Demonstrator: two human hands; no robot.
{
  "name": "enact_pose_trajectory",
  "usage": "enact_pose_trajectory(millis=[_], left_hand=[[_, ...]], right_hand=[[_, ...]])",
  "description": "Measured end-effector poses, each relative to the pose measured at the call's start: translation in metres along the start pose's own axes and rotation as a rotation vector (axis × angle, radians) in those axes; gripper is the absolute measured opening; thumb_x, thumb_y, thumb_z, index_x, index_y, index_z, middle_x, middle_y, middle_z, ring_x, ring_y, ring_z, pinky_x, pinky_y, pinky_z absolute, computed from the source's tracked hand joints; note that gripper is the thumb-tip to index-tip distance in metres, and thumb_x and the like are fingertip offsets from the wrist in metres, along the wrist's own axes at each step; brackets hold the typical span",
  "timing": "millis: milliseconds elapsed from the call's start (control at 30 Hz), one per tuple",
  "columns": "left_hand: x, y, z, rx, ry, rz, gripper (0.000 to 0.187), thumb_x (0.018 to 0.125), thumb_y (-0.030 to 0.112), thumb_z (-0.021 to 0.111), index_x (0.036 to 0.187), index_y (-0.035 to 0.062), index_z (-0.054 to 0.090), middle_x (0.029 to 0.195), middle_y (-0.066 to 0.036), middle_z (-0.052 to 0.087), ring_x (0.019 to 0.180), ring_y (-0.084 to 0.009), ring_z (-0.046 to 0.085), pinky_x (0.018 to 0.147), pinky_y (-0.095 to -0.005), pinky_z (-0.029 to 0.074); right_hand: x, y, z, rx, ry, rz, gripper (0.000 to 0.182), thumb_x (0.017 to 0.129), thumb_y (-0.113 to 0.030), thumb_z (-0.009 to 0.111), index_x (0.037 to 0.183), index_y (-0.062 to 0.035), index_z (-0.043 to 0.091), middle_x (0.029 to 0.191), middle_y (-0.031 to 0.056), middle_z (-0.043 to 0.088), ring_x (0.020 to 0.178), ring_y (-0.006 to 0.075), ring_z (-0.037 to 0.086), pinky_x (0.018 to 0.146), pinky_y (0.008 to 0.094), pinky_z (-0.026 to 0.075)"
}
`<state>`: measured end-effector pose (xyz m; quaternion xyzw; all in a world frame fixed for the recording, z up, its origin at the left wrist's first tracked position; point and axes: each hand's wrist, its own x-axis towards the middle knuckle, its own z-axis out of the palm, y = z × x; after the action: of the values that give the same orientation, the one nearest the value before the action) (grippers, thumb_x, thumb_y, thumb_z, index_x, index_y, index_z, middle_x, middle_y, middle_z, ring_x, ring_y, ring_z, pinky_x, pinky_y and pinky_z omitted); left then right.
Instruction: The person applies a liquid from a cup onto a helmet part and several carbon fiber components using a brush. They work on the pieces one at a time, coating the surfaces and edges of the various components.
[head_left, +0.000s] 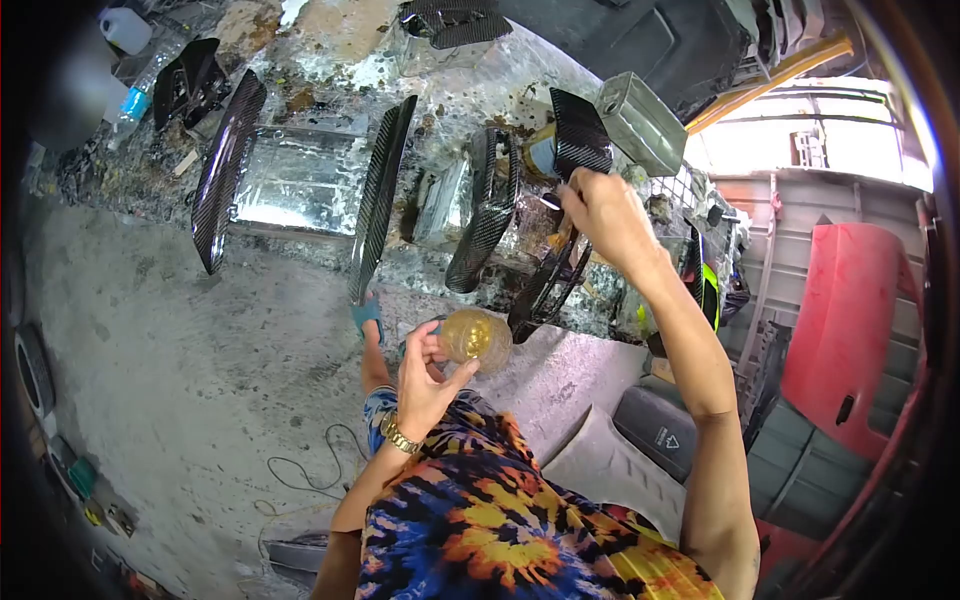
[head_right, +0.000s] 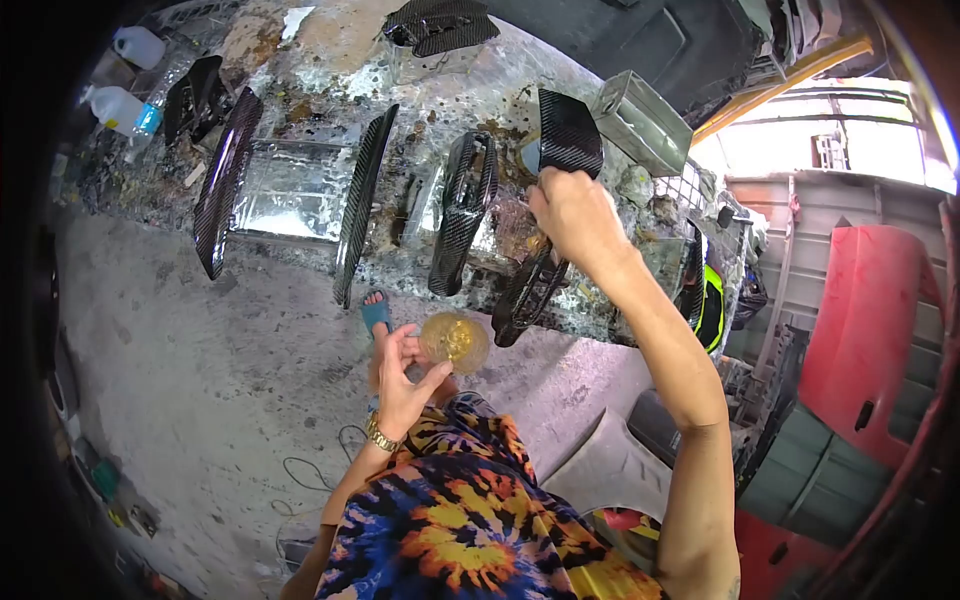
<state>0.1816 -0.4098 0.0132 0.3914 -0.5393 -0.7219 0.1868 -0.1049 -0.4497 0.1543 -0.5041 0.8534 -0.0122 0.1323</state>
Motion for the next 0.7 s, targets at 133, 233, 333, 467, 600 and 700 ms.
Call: enact_pose_trajectory(millis=[133,233,333,467,600,700], left_hand=[[0.004,0.018,0.0,0.063,-0.043,0.035,0.073,0.072,0.025,0.082,0.128,0.0002,0.041,0.101,-0.01,0.06,0.084,-0.0159,0.06,0.065,-0.0263,0.049],[0.011,0.039,0.003,0.126,-0.065,0.067,0.074,0.072,0.025,0.081,0.128,0.0005,0.041,0.098,-0.01,0.06,0.08,-0.0161,0.061,0.065,-0.0272,0.05],[0.022,0.068,0.01,0.125,-0.079,0.085,0.075,0.074,0.026,0.08,0.13,0.0001,0.037,0.089,-0.012,0.06,0.074,-0.0169,0.06,0.068,-0.0291,0.051],[0.033,0.101,0.025,0.202,-0.073,0.081,0.075,0.074,0.024,0.08,0.131,-0.0003,0.037,0.092,-0.012,0.06,0.078,-0.0181,0.06,0.07,-0.0298,0.051],[0.039,0.107,0.044,0.176,-0.104,0.1,0.071,0.078,0.019,0.076,0.131,-0.0003,0.035,0.101,-0.012,0.057,0.087,-0.0177,0.06,0.076,-0.0302,0.051],[0.042,0.105,0.056,0.161,-0.078,0.043,0.07,0.078,0.018,0.076,0.131,-0.0004,0.035,0.101,-0.011,0.057,0.087,-0.0171,0.06,0.076,-0.0298,0.051]], right_hand=[[0.006,0.017,-0.023,0.07,0.063,0.069,0.024,0.088,-0.019,0.058,0.082,0.0038,0.06,0.065,0.0218,0.061,0.061,0.0365,0.061,0.057,0.0419,0.046],[-0.032,0.016,-0.048,0.329,0.156,0.179,0.021,0.089,-0.018,0.058,0.084,0.0011,0.062,0.06,0.0121,0.06,0.052,0.0193,0.055,0.05,0.0322,0.041],[-0.089,0.024,-0.048,0.73,0.168,0.215,0.016,0.09,-0.017,0.059,0.085,-0.0026,0.065,0.066,0.0037,0.061,0.055,0.0095,0.051,0.05,0.0257,0.039],[-0.121,0.022,-0.024,0.821,0.082,-0.08,0.007,0.083,-0.008,0.067,0.084,-0.0017,0.069,0.072,0.006,0.064,0.066,0.0162,0.057,0.061,0.0307,0.046],[-0.106,0.028,-0.005,0.672,-0.027,-0.138,0.011,0.085,-0.011,0.066,0.088,-0.0004,0.068,0.068,0.0054,0.062,0.062,0.0127,0.055,0.055,0.028,0.042],[-0.088,0.055,-0.015,0.951,-0.072,0.122,0.017,0.091,-0.017,0.061,0.09,-0.0015,0.066,0.063,0.0013,0.059,0.049,0.0037,0.045,0.044,0.0217,0.033]])
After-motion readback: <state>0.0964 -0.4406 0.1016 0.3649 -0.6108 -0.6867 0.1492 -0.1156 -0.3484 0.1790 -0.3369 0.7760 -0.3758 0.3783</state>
